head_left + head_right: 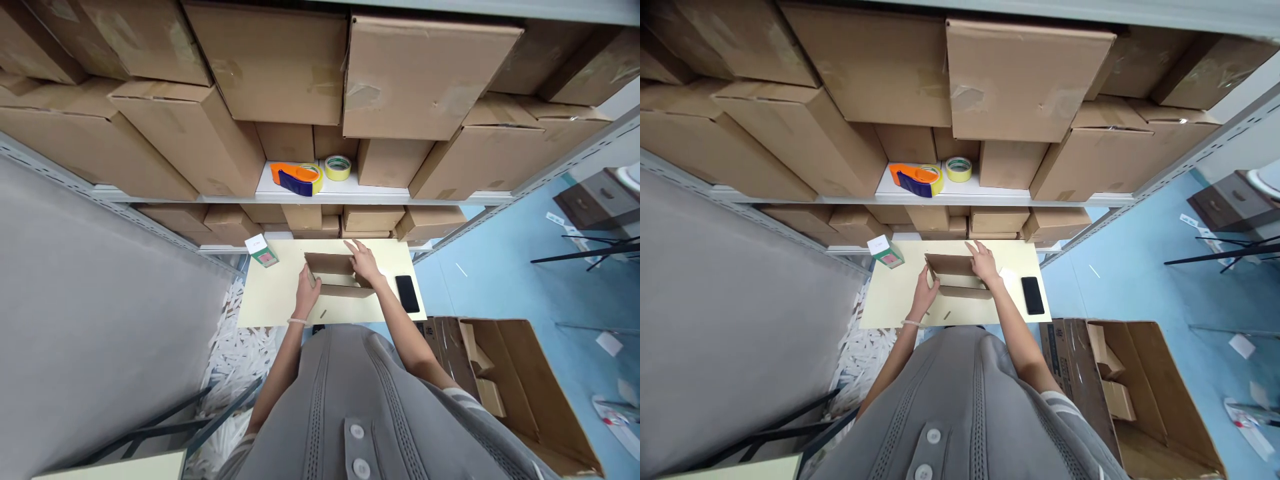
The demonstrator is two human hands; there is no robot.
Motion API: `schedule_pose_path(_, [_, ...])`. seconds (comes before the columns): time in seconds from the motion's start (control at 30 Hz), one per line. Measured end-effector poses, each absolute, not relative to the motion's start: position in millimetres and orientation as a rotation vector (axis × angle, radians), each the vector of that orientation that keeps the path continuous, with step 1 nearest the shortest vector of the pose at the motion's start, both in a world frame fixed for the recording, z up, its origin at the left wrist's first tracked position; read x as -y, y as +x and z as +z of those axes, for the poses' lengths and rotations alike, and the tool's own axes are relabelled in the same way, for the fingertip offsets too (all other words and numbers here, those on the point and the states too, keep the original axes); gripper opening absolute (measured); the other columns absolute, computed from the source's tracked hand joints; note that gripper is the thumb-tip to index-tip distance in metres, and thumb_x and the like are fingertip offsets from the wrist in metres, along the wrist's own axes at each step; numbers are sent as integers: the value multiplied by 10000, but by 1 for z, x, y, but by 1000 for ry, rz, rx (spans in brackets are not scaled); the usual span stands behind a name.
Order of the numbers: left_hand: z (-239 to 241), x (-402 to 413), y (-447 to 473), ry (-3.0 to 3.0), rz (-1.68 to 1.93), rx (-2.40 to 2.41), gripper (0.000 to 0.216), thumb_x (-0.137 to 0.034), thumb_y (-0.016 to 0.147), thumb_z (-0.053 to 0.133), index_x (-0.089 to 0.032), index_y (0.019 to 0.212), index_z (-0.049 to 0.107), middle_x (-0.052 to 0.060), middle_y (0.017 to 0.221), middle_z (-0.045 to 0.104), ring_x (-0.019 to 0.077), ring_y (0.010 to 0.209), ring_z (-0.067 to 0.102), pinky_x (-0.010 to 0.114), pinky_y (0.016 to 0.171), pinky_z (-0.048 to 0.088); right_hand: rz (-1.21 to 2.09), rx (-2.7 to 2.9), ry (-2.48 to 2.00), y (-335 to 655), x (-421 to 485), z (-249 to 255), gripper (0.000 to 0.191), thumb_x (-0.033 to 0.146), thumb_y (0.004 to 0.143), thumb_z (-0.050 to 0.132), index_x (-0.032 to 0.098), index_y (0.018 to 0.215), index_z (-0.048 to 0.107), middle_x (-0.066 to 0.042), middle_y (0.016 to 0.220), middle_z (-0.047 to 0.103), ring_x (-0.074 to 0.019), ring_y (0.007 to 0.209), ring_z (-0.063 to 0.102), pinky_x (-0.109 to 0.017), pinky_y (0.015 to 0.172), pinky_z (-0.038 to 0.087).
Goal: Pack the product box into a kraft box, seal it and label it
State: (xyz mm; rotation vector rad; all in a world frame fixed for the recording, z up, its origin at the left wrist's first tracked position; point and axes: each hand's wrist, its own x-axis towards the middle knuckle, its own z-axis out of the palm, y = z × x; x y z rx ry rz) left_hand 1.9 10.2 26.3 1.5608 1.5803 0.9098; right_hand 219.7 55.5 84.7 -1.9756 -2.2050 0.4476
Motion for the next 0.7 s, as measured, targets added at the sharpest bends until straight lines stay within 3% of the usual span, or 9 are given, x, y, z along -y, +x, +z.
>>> schedule_pose_path(0.07, [25,-7,4,1529,932,-1594,654,-277,859,488,-85,1448,277,189,1481,347,270,1398,299,431,1164,244,472,2038,-2094,217,-47,84,667,225,890,481,192,1503,217,-147,1545,232,-279,1414,232,-406,1088,276])
schedule_pose_path(0.13, [25,-6,5,1504,945,-1596,672,-298,868,486,-100,1466,250,171,1504,325,263,1411,278,425,1172,230,523,1828,-2239,218,-31,82,703,324,905,469,155,1511,154,-180,1544,213,-303,1413,235,-421,1079,288])
schedule_pose_path(0.3, [25,-3,9,1437,936,-1611,713,-329,879,487,-101,1490,199,155,1546,253,251,1438,217,399,1189,185,786,1442,-2445,223,28,80,747,499,917,396,126,1506,130,-193,1486,345,-310,1301,438,-391,990,395])
schedule_pose_path(0.47, [23,-1,16,1426,911,-1587,700,-332,893,463,-114,1497,185,144,1561,219,240,1450,177,401,1196,159,1014,1296,-2580,215,70,91,784,632,910,285,131,1500,159,-194,1279,582,-312,1204,543,-412,961,407])
schedule_pose_path(0.7, [19,0,16,1431,966,-1575,666,-312,902,443,-129,1493,198,147,1540,269,240,1436,223,419,1188,190,1342,1368,-2555,217,91,99,851,653,872,397,119,1501,186,-195,1201,634,-294,1084,629,-372,907,440])
